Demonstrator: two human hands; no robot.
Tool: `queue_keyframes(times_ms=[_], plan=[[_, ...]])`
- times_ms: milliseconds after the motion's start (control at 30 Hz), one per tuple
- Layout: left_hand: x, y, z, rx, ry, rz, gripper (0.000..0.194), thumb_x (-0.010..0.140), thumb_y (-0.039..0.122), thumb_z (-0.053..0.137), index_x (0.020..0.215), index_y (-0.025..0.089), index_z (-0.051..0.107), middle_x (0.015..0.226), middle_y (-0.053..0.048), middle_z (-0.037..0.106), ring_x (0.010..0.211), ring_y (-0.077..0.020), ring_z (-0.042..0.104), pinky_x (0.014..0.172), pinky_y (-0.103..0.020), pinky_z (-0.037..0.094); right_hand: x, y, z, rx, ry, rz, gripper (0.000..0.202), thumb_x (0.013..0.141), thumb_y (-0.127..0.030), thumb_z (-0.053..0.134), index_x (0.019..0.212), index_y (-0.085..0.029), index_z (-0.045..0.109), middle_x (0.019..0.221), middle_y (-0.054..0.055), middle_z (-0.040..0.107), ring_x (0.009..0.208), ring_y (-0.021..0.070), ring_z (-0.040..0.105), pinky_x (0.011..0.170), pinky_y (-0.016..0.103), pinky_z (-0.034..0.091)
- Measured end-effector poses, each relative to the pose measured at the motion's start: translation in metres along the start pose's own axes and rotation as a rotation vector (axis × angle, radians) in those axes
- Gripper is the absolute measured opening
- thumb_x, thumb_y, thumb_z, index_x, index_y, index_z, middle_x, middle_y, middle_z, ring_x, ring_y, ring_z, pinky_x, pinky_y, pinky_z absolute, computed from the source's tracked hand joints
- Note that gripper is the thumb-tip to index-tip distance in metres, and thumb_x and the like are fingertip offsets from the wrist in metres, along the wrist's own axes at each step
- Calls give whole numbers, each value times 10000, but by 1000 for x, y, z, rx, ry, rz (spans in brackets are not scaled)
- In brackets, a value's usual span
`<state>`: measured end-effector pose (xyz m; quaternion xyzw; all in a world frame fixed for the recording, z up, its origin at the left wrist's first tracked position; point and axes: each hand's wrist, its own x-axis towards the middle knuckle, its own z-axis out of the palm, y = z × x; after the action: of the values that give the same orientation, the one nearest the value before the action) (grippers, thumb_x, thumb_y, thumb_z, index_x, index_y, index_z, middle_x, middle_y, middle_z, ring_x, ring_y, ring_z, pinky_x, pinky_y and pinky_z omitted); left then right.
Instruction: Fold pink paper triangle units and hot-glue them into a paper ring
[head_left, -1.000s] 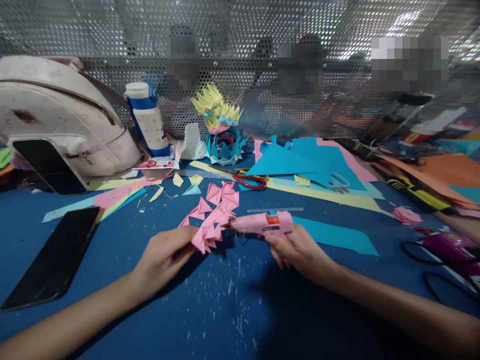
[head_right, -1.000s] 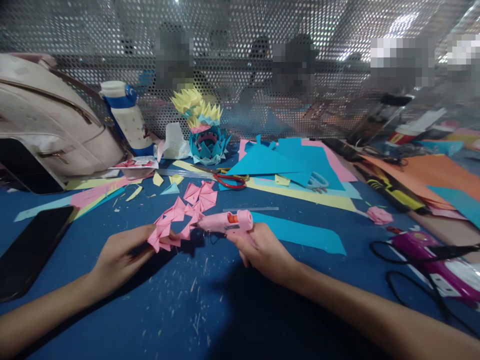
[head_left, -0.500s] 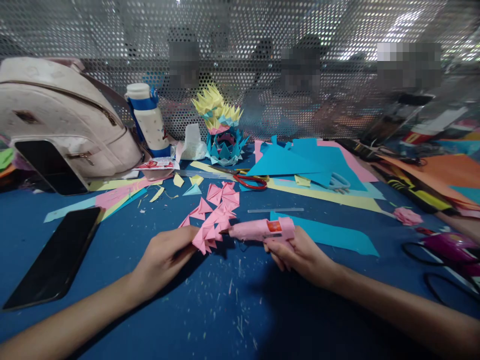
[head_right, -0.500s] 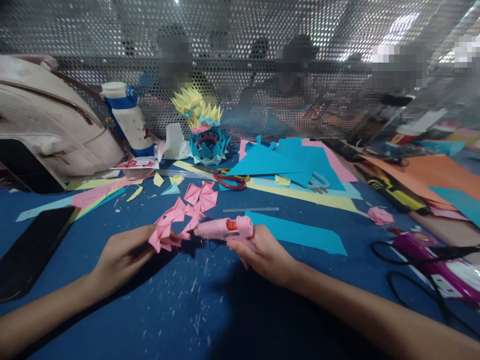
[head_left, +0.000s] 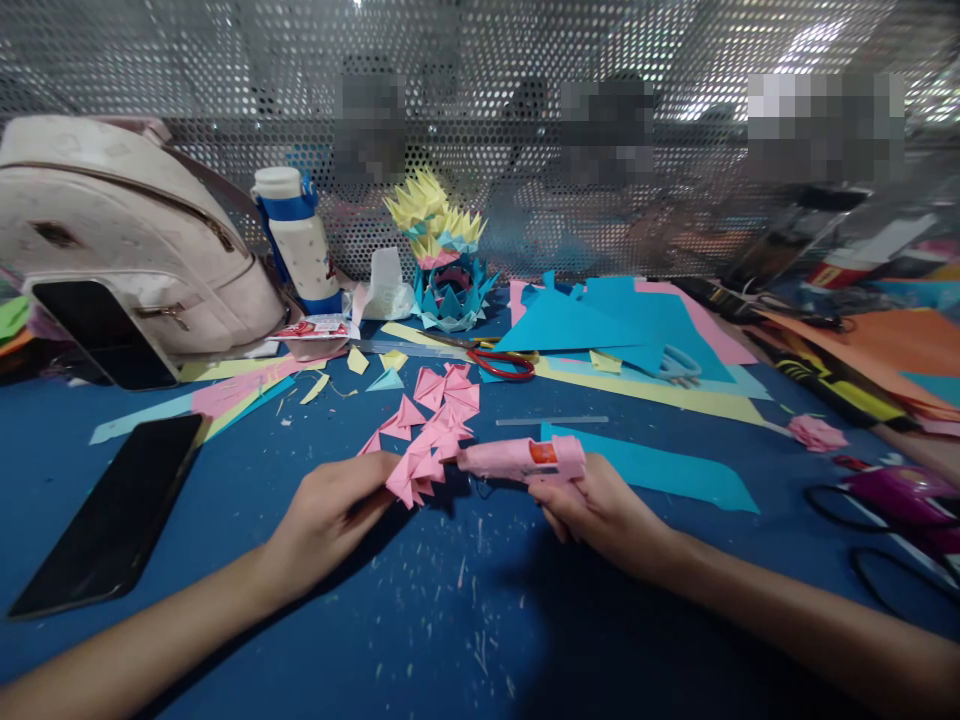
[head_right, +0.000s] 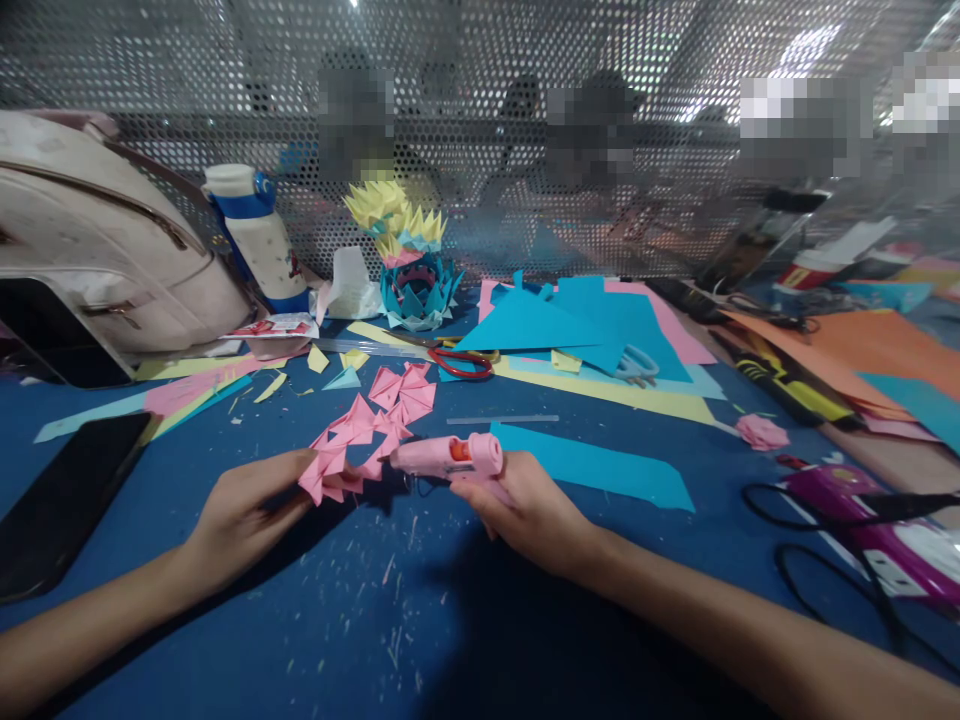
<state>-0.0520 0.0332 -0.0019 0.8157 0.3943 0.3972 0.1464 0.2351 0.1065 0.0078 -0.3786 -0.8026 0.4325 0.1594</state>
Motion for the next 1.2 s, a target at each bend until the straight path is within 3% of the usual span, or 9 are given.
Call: queue_keyframes(times_ms=[200, 933, 1200], plan=[[-1, 0, 0, 31, 29, 28, 188, 993, 134, 477, 1022, 153, 662, 959, -72, 745, 819, -136, 714, 688, -184, 525, 0, 2, 0, -8, 3, -21, 542, 944, -461, 449, 477, -190, 496, 403, -15, 466, 382, 85, 442, 401, 207, 318], [-1, -3, 1, -12, 8, 14, 189, 975, 92, 493, 1046, 150, 659, 985, -65, 738, 872, -131, 707, 746, -186, 511, 1, 6, 0, -10, 7, -89, 511, 954, -390, 449, 485, -191, 491, 413, -19, 477, 377, 79, 437, 383, 194, 318], [0, -1, 1, 14, 32, 38, 174, 976, 99, 493, 1003, 154, 656, 948, -62, 738, 815, -124, 705, 698, -175, 512, -1, 6, 1, -20, 22, -72, 527, 949, -406, 445, 470, -190, 485, 400, -16, 468, 373, 80, 429, 384, 196, 312]])
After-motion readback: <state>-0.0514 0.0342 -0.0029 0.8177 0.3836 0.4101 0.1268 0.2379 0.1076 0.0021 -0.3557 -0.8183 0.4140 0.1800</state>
